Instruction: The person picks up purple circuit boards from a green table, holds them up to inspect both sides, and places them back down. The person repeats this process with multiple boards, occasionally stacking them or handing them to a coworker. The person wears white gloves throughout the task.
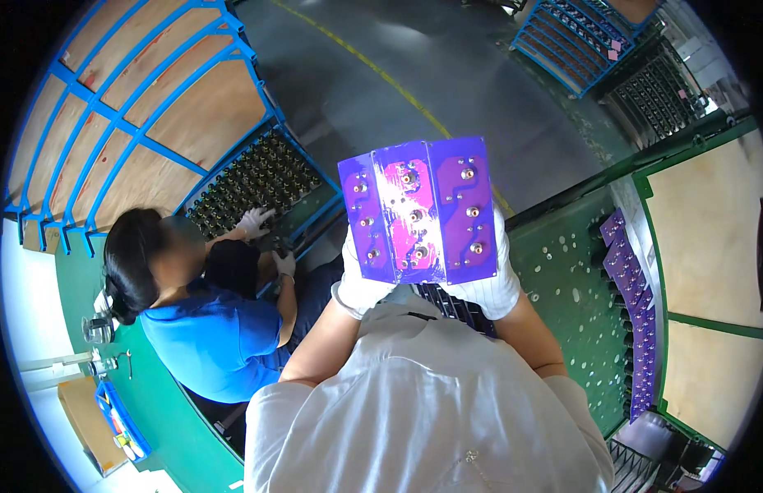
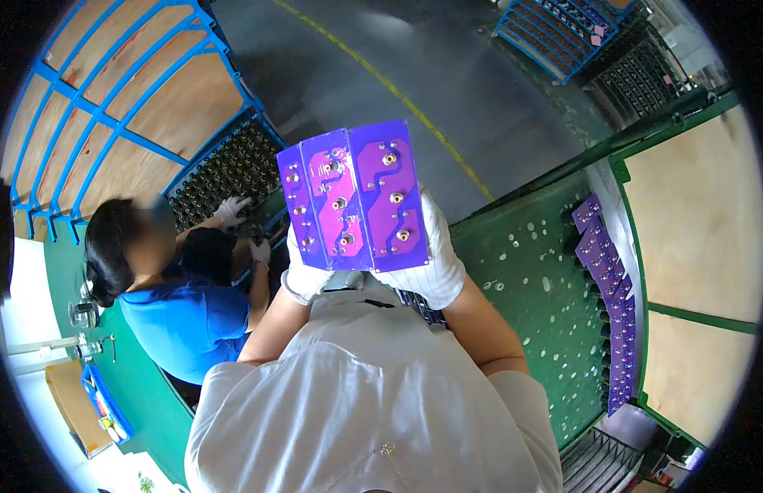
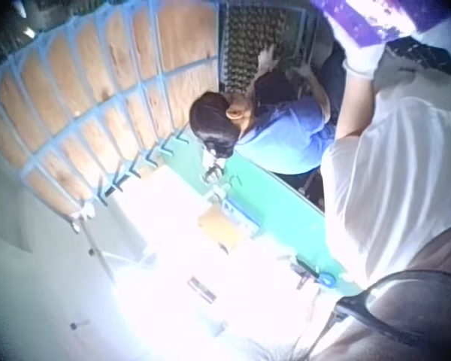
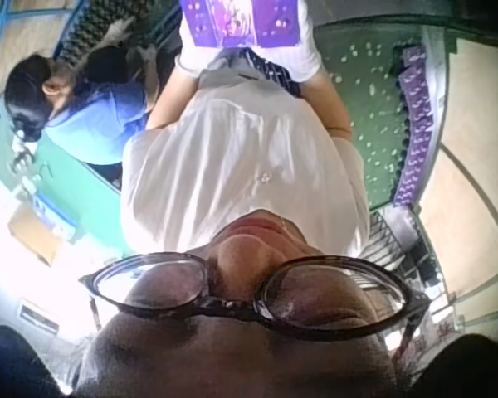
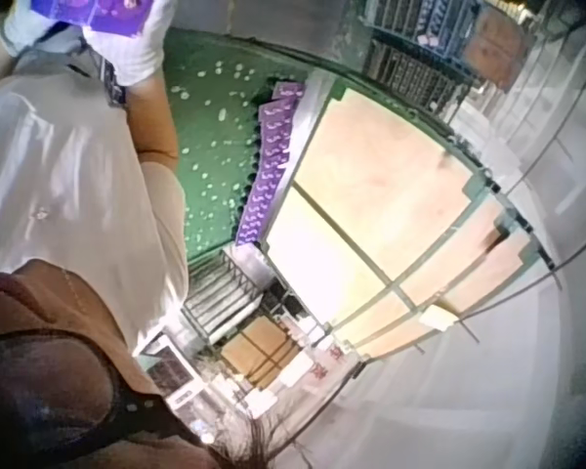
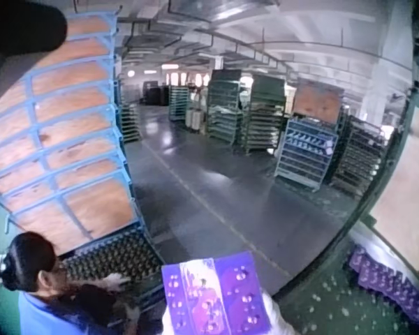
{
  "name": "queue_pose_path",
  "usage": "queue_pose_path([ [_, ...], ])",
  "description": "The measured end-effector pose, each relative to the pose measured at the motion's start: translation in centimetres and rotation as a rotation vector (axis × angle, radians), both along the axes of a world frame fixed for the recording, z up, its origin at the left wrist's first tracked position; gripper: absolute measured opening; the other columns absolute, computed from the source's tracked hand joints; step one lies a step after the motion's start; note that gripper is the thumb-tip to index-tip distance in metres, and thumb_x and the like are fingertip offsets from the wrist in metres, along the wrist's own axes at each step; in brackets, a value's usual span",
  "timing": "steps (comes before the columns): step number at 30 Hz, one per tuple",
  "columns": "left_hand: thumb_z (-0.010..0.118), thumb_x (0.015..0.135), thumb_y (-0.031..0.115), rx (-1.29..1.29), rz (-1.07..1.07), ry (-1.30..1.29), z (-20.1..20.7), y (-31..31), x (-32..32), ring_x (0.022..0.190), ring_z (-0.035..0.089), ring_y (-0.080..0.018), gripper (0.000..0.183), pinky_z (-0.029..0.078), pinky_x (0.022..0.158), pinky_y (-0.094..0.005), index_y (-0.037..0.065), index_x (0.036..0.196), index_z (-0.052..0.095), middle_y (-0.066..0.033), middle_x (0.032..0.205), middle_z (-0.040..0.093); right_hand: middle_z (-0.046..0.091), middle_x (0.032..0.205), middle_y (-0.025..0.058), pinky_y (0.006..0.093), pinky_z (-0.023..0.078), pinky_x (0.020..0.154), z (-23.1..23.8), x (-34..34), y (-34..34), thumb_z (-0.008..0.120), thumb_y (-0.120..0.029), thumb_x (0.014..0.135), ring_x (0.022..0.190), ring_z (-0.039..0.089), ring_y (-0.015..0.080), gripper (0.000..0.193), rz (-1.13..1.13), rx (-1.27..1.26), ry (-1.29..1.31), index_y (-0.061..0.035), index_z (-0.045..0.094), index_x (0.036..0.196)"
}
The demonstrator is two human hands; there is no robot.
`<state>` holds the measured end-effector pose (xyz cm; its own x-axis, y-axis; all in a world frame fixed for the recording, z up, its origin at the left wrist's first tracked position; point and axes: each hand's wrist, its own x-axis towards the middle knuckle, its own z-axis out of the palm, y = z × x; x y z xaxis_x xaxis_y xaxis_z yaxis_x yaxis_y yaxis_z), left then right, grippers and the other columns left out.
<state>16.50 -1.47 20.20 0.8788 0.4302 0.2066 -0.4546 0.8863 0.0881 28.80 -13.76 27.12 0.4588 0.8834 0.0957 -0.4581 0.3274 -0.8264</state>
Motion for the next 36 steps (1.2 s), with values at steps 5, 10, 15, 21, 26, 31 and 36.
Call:
queue_pose_path([
  [5,0.035,0.104,0.032,-0.094,-0.038,0.08,-0.6,0.7,0.7,0.127,0.051,-0.029,0.046,0.042,0.106,-0.0489,0.009,0.143,0.04,-0.0125,0.141,0.049,0.056,0.132,0.0076,0.0373,0.047,0.101,0.3,-0.1,0.5,0.043,-0.041,0.102,0.12,0.055,0.0194,0.05,-0.008,0.093,-0.104,-0.0083,0.042,0.139],
  [10,0.035,0.104,0.034,-0.051,-0.034,0.059,-0.3,1.0,1.4,0.126,0.052,-0.0289,0.046,0.043,0.105,-0.0489,0.008,0.142,0.042,-0.0119,0.139,0.05,0.056,0.131,0.007,0.0373,0.049,0.099,0.5,0.6,0.8,0.041,-0.041,0.103,0.118,0.057,0.0186,0.047,0.006,0.092,0.106,-0.0082,0.044,0.138],
  [15,0.039,0.103,0.019,0.296,0.13,0.29,0.5,0.9,1.7,0.123,0.054,-0.028,0.041,0.048,0.102,-0.0464,0.005,0.141,0.04,-0.0134,0.139,0.05,0.056,0.132,0.0071,0.0363,0.049,0.099,0.3,0.8,0.8,0.037,-0.038,0.104,0.118,0.057,0.0176,0.045,-0.108,0.175,-0.176,-0.0077,0.044,0.137],
  [21,0.067,0.091,0.021,1.309,0.571,0.549,2.3,1.9,1.4,0.123,0.054,-0.0256,0.063,0.048,0.099,-0.0398,0.001,0.143,0.036,-0.015,0.139,0.051,0.057,0.13,0.007,0.0368,0.049,0.1,-0.9,1.0,1.1,0.043,-0.038,0.102,0.119,0.056,0.0188,0.046,-0.142,0.196,-0.335,-0.009,0.042,0.138],
  [26,0.062,0.09,0.017,1.063,0.518,0.347,3.9,2.5,0.5,0.129,0.048,-0.03,0.051,0.041,0.106,-0.0404,-0.001,0.136,0.046,-0.0181,0.147,0.04,0.057,0.127,0.0072,0.0312,0.049,0.096,-2.1,1.2,0.4,0.059,-0.018,0.097,0.118,0.055,0.0173,0.038,-0.22,-0.014,-0.163,-0.0067,0.049,0.132],
  [31,0.051,0.1,0.019,0.476,0.394,0.433,3.3,1.8,0.7,0.123,0.052,-0.0237,0.031,0.05,0.098,-0.0396,0.014,0.13,0.046,-0.0134,0.139,0.046,0.059,0.124,0.0062,0.0349,0.05,0.097,-3.0,0.8,1.3,0.055,-0.036,0.098,0.115,0.057,0.0174,0.041,-0.094,0.116,0.022,-0.0097,0.052,0.129],
  [36,0.059,0.094,0.008,1.47,0.647,0.757,0.8,2.0,0.0,0.123,0.053,-0.0229,0.059,0.049,0.099,-0.0383,0.011,0.147,0.034,-0.0102,0.138,0.051,0.06,0.124,0.008,0.0361,0.054,0.092,-3.9,-0.3,2.2,0.048,-0.047,0.098,0.11,0.061,0.0203,0.048,0.044,0.088,0.358,-0.0095,0.052,0.127],
])
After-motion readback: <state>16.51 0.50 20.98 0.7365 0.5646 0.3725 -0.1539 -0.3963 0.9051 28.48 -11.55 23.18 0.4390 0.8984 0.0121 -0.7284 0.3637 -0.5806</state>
